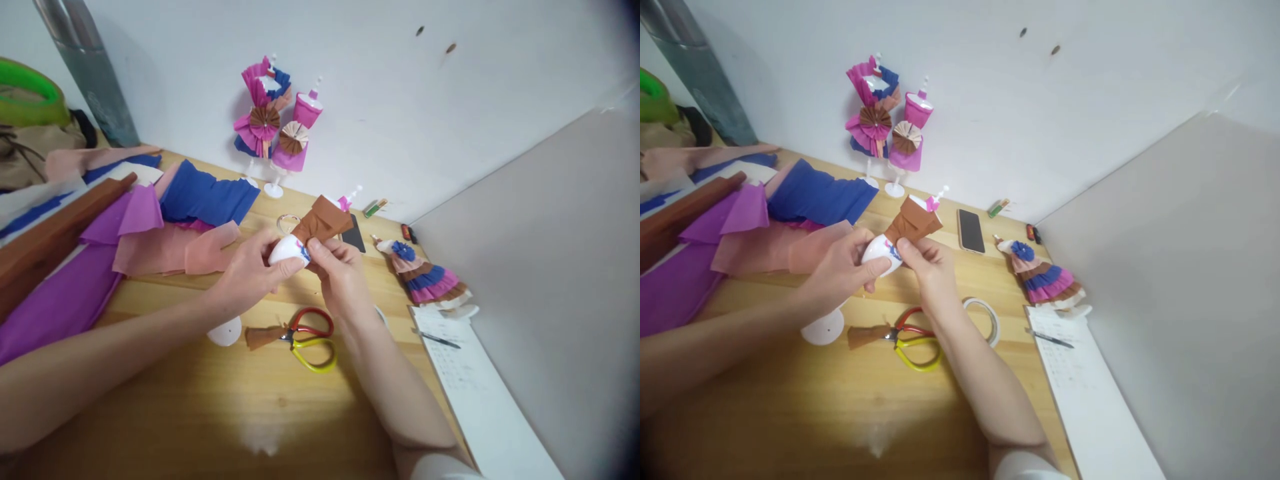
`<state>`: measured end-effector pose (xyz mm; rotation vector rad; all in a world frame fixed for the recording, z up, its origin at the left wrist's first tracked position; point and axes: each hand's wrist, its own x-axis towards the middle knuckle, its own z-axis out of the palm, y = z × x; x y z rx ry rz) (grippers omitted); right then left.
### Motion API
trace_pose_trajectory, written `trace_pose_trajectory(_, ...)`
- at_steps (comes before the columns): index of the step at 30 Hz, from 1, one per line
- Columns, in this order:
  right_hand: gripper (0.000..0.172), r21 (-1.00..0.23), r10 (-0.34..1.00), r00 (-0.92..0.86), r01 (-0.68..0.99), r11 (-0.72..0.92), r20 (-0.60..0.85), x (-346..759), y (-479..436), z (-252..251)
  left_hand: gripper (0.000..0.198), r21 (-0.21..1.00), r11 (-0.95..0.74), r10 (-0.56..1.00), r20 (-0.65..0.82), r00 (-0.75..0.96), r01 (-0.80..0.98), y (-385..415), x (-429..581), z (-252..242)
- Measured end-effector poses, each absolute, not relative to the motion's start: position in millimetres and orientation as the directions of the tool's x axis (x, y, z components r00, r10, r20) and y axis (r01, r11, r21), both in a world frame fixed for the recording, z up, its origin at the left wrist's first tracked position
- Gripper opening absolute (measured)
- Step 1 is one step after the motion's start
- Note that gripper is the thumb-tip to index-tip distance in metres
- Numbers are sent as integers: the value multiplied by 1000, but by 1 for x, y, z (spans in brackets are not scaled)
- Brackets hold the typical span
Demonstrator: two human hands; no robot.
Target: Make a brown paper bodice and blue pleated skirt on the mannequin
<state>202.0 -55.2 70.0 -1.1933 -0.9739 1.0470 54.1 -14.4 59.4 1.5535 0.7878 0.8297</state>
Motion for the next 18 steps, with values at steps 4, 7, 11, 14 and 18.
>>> trace_pose_trajectory(4, 32, -985, 977, 212, -163, 48, 13, 204, -57, 70, 34, 998, -60, 830, 58, 555, -13, -15, 55, 60)
trace_pose_trajectory(7, 33, -991, 971, 229, -101, 90, 65, 205, -58, 69, 36, 999, -44, 837, 31, 547, 11, -17, 53, 65)
trace_pose_trajectory(11, 36, -992, 970, 207, 16, 129, 129, 205, -60, 69, 40, 999, -24, 846, 4, 533, 31, -17, 50, 72)
trace_pose_trajectory(14, 37, -991, 981, 141, 11, 131, 131, 205, -61, 70, 41, 1000, 12, 855, -12, 519, 4, -18, 50, 73)
trace_pose_trajectory(18, 37, -988, 973, 168, 43, 151, 156, 206, -61, 68, 44, 999, 22, 832, -4, 555, -26, -19, 51, 68)
